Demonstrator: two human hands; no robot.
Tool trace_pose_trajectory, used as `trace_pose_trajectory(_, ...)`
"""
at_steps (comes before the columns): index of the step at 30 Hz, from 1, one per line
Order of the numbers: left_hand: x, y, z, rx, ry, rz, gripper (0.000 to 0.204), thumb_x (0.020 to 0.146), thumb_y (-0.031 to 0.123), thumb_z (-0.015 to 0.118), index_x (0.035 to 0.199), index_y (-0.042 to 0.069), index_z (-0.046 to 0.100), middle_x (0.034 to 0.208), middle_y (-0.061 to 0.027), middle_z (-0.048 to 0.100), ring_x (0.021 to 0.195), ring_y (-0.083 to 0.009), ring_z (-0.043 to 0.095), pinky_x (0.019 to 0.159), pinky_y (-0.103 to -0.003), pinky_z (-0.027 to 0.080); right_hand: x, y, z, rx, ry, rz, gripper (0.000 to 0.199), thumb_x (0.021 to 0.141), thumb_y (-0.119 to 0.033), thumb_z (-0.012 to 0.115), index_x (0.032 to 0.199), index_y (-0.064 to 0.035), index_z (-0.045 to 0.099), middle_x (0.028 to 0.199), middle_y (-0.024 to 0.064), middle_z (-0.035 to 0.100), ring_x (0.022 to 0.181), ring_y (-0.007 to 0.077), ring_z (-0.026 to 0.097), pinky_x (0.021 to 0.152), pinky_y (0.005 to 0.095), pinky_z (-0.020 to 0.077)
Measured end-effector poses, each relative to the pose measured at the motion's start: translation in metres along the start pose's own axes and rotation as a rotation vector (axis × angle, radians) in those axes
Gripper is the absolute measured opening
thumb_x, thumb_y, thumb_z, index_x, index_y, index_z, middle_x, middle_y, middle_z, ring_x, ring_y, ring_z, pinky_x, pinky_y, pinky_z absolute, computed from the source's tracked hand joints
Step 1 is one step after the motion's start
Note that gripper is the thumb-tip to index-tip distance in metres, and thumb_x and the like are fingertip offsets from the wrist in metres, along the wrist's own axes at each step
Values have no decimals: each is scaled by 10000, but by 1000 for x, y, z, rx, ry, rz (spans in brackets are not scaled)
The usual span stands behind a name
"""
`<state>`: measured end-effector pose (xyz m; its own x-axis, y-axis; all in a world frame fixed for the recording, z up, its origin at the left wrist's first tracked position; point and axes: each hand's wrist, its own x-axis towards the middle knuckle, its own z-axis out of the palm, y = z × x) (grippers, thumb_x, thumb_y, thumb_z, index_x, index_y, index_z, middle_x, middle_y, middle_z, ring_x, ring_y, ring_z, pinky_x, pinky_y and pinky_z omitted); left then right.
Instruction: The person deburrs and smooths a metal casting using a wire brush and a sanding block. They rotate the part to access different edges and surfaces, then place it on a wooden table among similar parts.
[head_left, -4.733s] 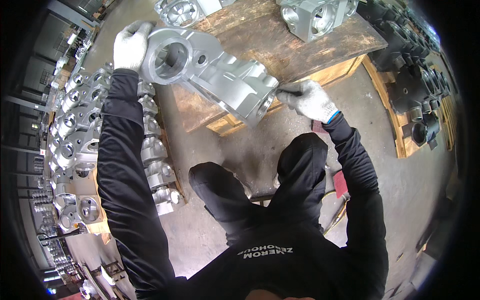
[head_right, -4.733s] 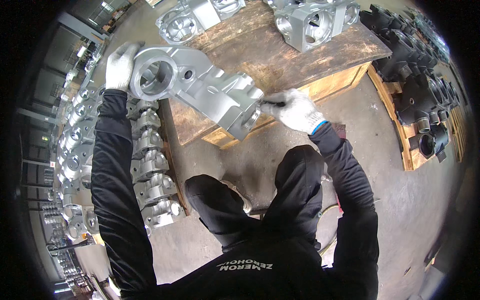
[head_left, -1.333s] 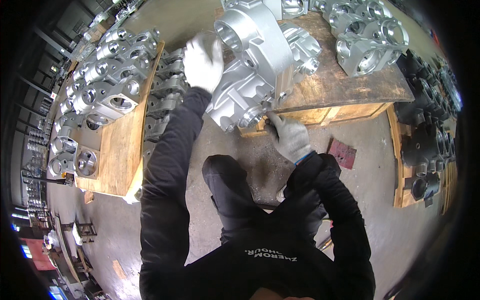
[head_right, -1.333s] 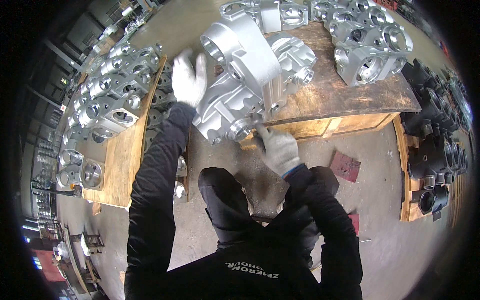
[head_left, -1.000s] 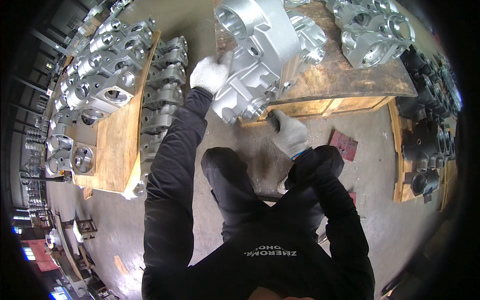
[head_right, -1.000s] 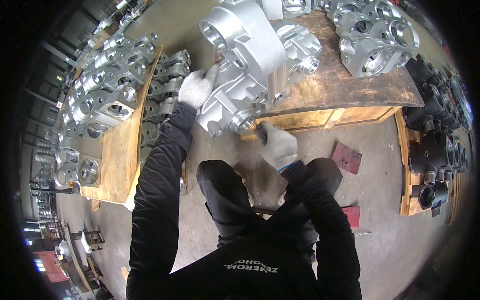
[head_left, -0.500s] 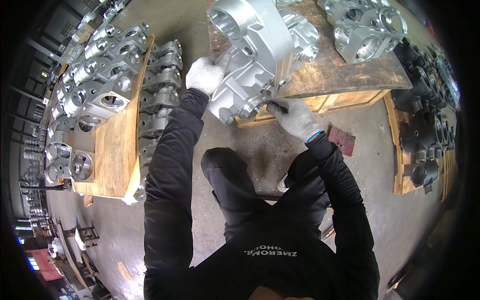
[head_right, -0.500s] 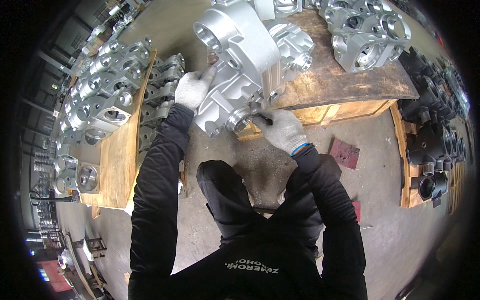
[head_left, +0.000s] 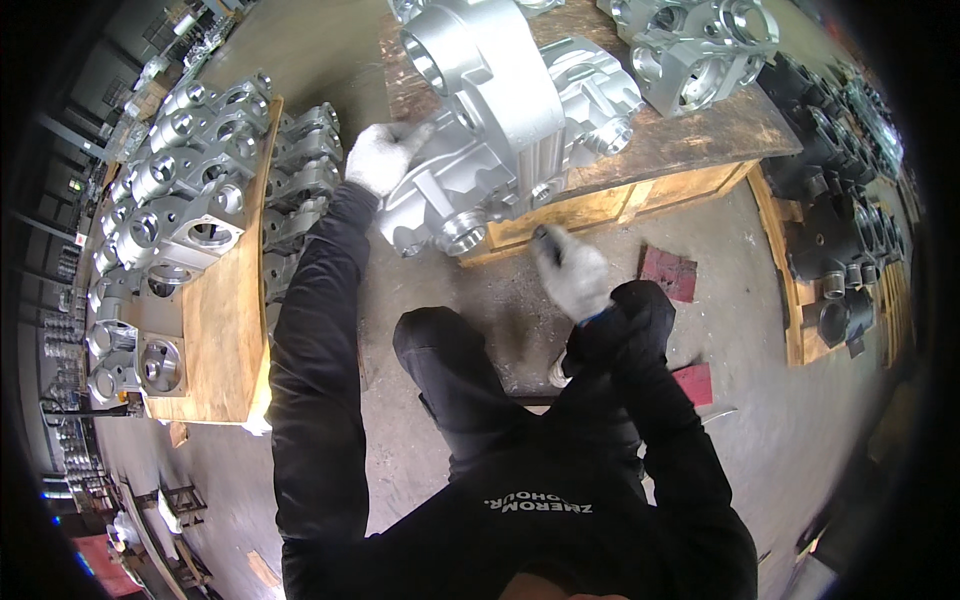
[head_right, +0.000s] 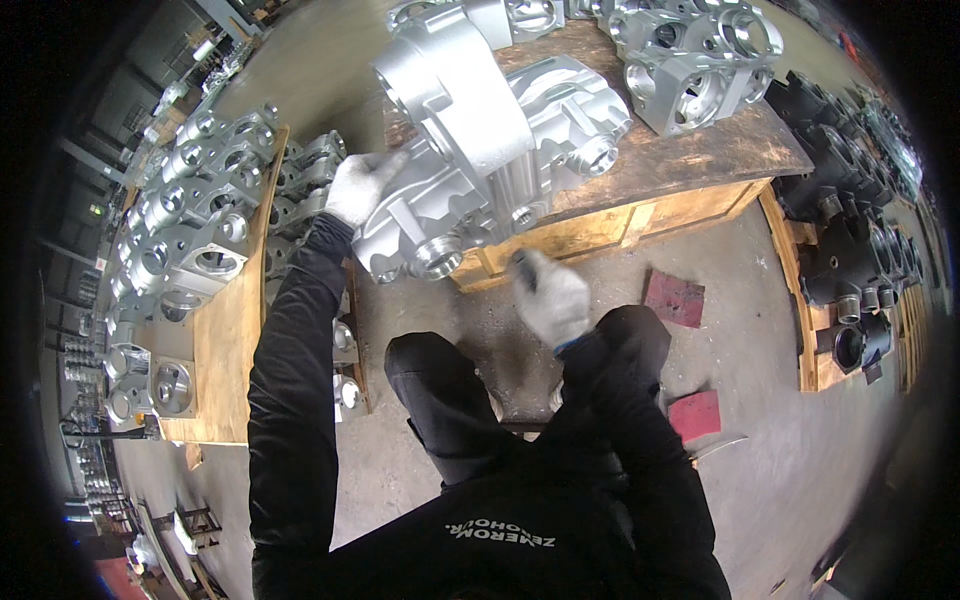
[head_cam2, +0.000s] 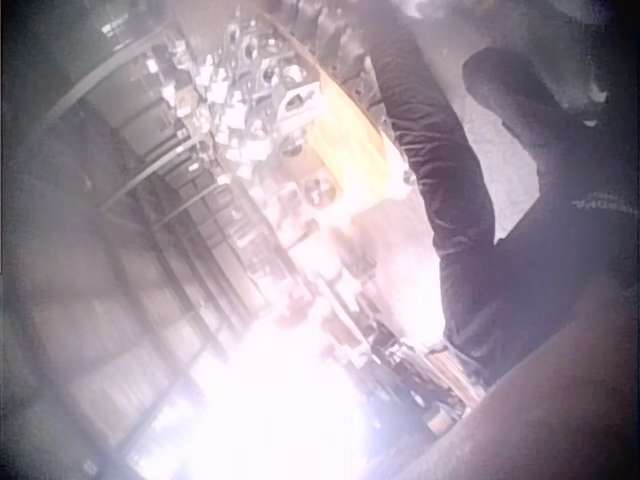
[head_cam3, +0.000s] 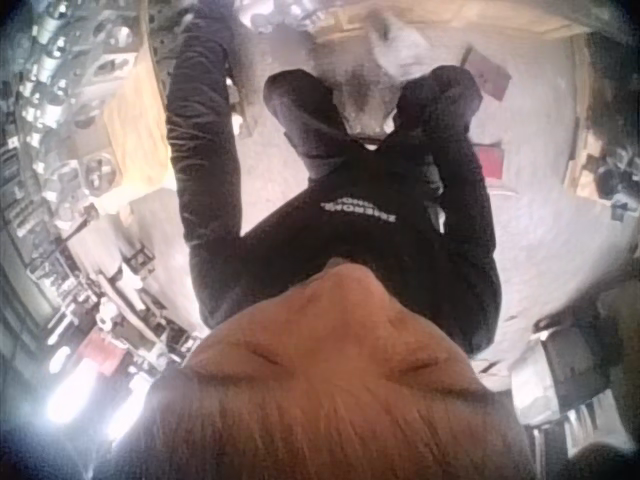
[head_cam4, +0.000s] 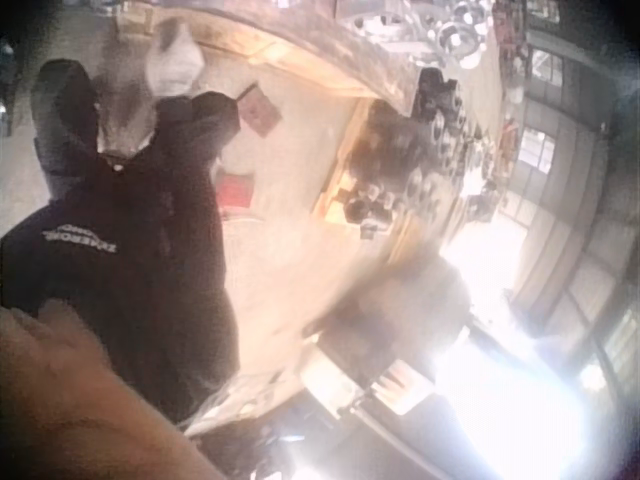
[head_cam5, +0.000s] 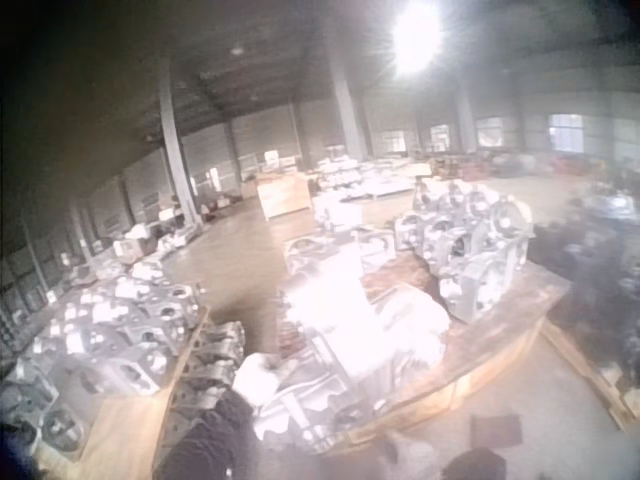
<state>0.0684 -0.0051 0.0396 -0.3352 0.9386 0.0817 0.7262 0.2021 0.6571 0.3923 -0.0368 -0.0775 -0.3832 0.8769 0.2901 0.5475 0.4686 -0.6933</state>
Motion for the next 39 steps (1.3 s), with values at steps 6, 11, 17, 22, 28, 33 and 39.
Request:
trace_pose_trajectory(6,3,-5,2,-4,29,34,597,952,573,700,1095,1,790,892,-194,770,866,-260,735,852,-384,548,56,42,-26,-397,22,-225,258,964,-333,694,1124,-131,706,826,147,716,718,344,717,660,456,569)
trace_pose_trajectory(11,5,-11,6,-126,15,90,559,976,526,700,1015,-26,780,755,-155,721,716,-212,660,744,-376,532,68,57,-24,-385,75,-236,251,965,-296,681,1167,-149,709,819,137,707,711,359,708,663,477,560)
trace_pose_trajectory(17,6,-14,9,-66,58,105,541,972,512,707,929,-23,773,673,-150,681,662,-231,656,692,-385,525,40,26,31,-107,-41,286,355,1036,-388,569,1118,-67,698,916,239,744,919,456,721,835,550,572)
trace_pose_trajectory(22,5,-12,9,-42,87,154,520,965,502,716,954,-14,777,714,-163,699,684,-247,677,708,-383,535,65,3,-8,82,-250,320,411,1030,-374,584,1113,-3,739,1026,255,756,993,417,739,913,471,574)
trace_pose_trajectory(28,3,-15,8,-86,33,146,512,967,502,715,1004,-4,787,740,-151,718,698,-243,685,710,-370,536,94,33,-53,261,-387,416,407,995,-322,696,1220,13,747,791,133,751,673,161,684,701,342,560)
trace_pose_trajectory(33,2,-16,7,8,77,154,532,977,517,696,968,-9,779,717,-178,696,657,-282,653,692,-395,527,60,36,-2,395,-156,531,396,1029,-286,675,1259,34,722,1024,161,787,941,163,709,880,315,548)
trace_pose_trajectory(39,11,-21,10,-88,29,149,511,981,490,695,925,-15,745,735,-224,666,667,-309,624,707,-415,511,45,45,-3,416,-186,371,351,1034,-281,655,1246,-11,731,992,185,791,914,183,756,835,329,567)
